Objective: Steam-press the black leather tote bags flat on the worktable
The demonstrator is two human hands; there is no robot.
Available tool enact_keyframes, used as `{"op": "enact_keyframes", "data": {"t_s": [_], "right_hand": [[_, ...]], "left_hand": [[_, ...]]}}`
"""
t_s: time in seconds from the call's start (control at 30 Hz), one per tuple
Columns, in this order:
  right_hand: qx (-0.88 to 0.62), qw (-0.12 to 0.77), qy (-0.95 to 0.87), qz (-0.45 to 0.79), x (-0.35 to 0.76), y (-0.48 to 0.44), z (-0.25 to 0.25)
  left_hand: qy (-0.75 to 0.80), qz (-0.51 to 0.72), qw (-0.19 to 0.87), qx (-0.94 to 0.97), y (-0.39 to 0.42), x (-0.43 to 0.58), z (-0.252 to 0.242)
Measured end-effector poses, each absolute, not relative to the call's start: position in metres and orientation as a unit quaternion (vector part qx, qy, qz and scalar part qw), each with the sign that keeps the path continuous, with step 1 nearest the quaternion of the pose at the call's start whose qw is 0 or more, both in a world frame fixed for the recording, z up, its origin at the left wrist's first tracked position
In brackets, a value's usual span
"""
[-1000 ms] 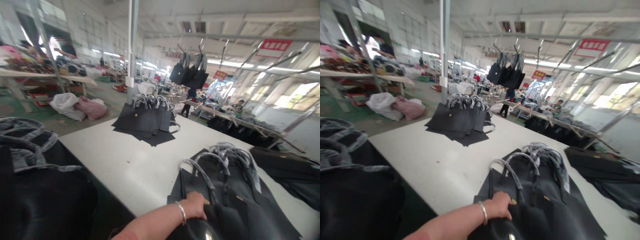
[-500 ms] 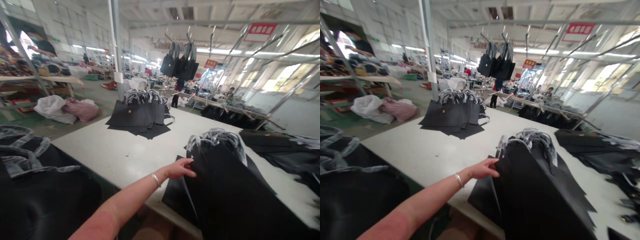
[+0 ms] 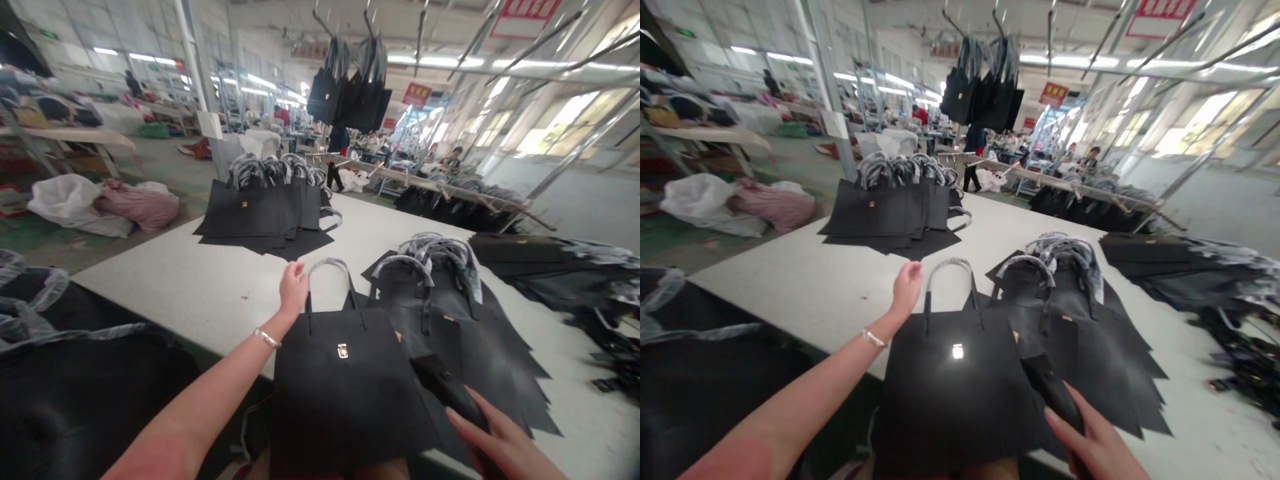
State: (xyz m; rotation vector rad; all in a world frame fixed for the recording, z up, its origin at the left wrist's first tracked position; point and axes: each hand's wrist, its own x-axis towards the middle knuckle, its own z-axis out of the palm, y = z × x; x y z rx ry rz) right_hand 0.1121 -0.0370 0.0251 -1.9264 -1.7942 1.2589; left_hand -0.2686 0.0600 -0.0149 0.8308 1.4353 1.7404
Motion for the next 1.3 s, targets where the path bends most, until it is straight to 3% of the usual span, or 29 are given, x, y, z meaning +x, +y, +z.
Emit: {"op": "enact_keyframes", "data": {"t_s": [0.1, 0.17, 0.23, 0.3, 0.83, 1.03, 1.17, 1.3], "right_hand": [[-0.619, 0.090, -0.632, 0.458, 0.080, -0.017, 0.020], [-0.595, 0.069, -0.646, 0.473, 0.064, -0.003, 0.014], [-0.579, 0.048, -0.652, 0.486, 0.051, 0.012, 0.009], [-0.571, 0.032, -0.656, 0.493, 0.039, 0.027, 0.004], [-0.562, -0.054, -0.657, 0.501, 0.018, 0.076, 0.005], [-0.546, 0.032, -0.734, 0.403, -0.026, 0.093, -0.003], [-0.557, 0.098, -0.763, 0.312, -0.036, 0.090, 0.011], [-0.502, -0.001, -0.781, 0.371, -0.041, 0.065, 0.026]], "left_hand": [[0.518, 0.587, 0.386, 0.488, 0.015, -0.222, -0.040], [0.485, 0.396, 0.283, 0.727, -0.015, -0.194, -0.060], [0.482, 0.266, 0.188, 0.814, -0.035, -0.177, -0.075], [0.493, 0.212, 0.137, 0.833, -0.043, -0.173, -0.082], [0.516, 0.221, 0.112, 0.820, -0.042, -0.181, -0.082], [0.506, 0.216, -0.028, 0.834, -0.019, -0.171, -0.118], [0.491, 0.219, -0.065, 0.841, -0.026, -0.174, -0.108], [0.467, 0.229, -0.027, 0.854, -0.043, -0.178, -0.087]]}}
